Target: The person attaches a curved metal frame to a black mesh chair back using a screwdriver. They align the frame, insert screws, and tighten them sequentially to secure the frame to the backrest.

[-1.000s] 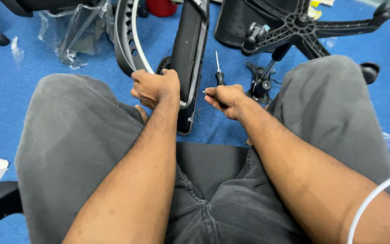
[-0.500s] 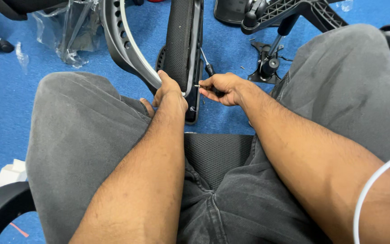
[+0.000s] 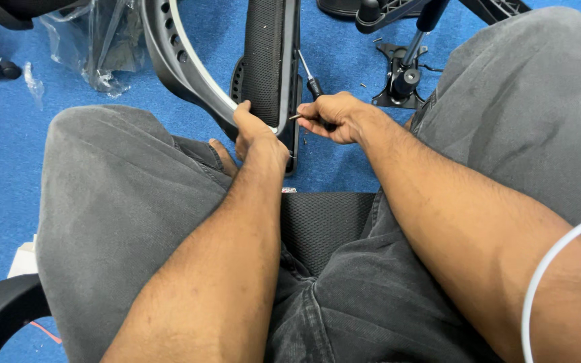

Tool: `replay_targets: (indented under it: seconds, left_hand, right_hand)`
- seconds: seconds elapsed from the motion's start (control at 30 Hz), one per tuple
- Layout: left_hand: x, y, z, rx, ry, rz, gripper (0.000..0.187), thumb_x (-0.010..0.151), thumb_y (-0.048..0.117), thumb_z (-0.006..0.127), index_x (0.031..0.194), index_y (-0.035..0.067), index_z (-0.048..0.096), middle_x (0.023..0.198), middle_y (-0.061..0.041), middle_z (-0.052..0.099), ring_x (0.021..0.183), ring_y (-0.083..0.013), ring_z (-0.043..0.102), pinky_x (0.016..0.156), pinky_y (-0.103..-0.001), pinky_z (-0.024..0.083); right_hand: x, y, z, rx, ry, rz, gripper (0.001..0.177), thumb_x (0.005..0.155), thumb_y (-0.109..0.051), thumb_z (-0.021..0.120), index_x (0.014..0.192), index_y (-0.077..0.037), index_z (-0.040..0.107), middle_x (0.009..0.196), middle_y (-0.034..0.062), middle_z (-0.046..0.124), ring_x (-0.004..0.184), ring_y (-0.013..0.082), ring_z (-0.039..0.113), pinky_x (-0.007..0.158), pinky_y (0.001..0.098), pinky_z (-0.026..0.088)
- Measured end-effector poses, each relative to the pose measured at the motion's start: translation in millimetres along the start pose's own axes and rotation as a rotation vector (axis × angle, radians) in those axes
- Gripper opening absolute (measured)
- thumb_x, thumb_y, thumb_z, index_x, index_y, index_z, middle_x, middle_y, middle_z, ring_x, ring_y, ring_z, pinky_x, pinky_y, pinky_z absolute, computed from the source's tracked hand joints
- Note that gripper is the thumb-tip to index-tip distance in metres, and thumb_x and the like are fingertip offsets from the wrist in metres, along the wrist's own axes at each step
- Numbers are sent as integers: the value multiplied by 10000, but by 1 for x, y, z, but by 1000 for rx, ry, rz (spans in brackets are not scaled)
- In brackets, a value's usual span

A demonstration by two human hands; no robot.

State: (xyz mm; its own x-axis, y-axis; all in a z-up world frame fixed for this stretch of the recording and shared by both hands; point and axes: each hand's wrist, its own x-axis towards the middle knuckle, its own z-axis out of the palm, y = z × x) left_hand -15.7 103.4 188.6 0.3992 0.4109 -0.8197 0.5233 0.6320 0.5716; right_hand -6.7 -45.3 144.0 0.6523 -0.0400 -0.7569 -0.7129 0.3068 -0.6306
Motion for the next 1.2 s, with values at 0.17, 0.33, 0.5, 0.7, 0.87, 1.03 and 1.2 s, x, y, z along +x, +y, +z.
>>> replay_targets:
  seconds: [0.17,0.33,0.5,0.7,0.87,1.03,1.2]
  left_hand:
    - [-12,-17,0,102,27,59,704,624,338,747,1119,-142,604,1159,-221,651,1013,-317,692,826,-409,617]
    - [-6,-25,-2,279,60,184,708,581,235,768,1128,-166,566,1174,-227,576,1065,-305,623,863,-401,609]
    - [7,-27,-6,309,14,170,735,546,144,779,1148,-190,523,1194,-243,560,1057,-312,637,864,-398,627]
    - [25,-25,-7,247,-120,120,822,553,100,810,1235,-187,452,1241,-285,638,976,-314,732,815,-411,617]
    - [34,-24,-13,247,-339,77,822,628,63,801,1329,-152,431,1229,-302,654,965,-356,752,730,-523,626]
    - [31,-19,-19,447,-334,84,1063,722,175,913,1433,-109,175,1332,-280,572,1142,-378,666,960,-586,524]
    - [23,-12,-17,189,-444,-38,880,676,283,857,1402,-48,487,1330,-245,641,1159,-399,659,992,-700,433]
  right_hand:
    - [-15,-6,-1,26,3,16,74,901,-6,711,965,28,695,954,107,713,848,167,736,712,259,629]
    - [-23,-4,-4,56,-4,58,82,902,12,693,977,44,695,984,138,704,874,180,757,746,261,623]
    - [-21,-4,-5,55,23,52,92,910,-17,711,980,42,699,998,143,702,876,181,752,740,247,616]
    - [-7,-1,-10,79,33,16,85,925,-1,695,982,61,689,997,143,699,884,206,750,745,270,624]
    - [-1,2,-16,85,16,31,92,927,0,674,1008,36,697,1003,121,699,879,195,741,744,284,627]
    - [-12,-1,-13,53,102,14,151,922,19,668,1069,28,703,1029,127,708,885,204,744,738,291,625]
    - [-32,-10,-8,62,131,-72,209,911,13,672,1117,35,698,1077,139,716,873,235,755,720,307,633]
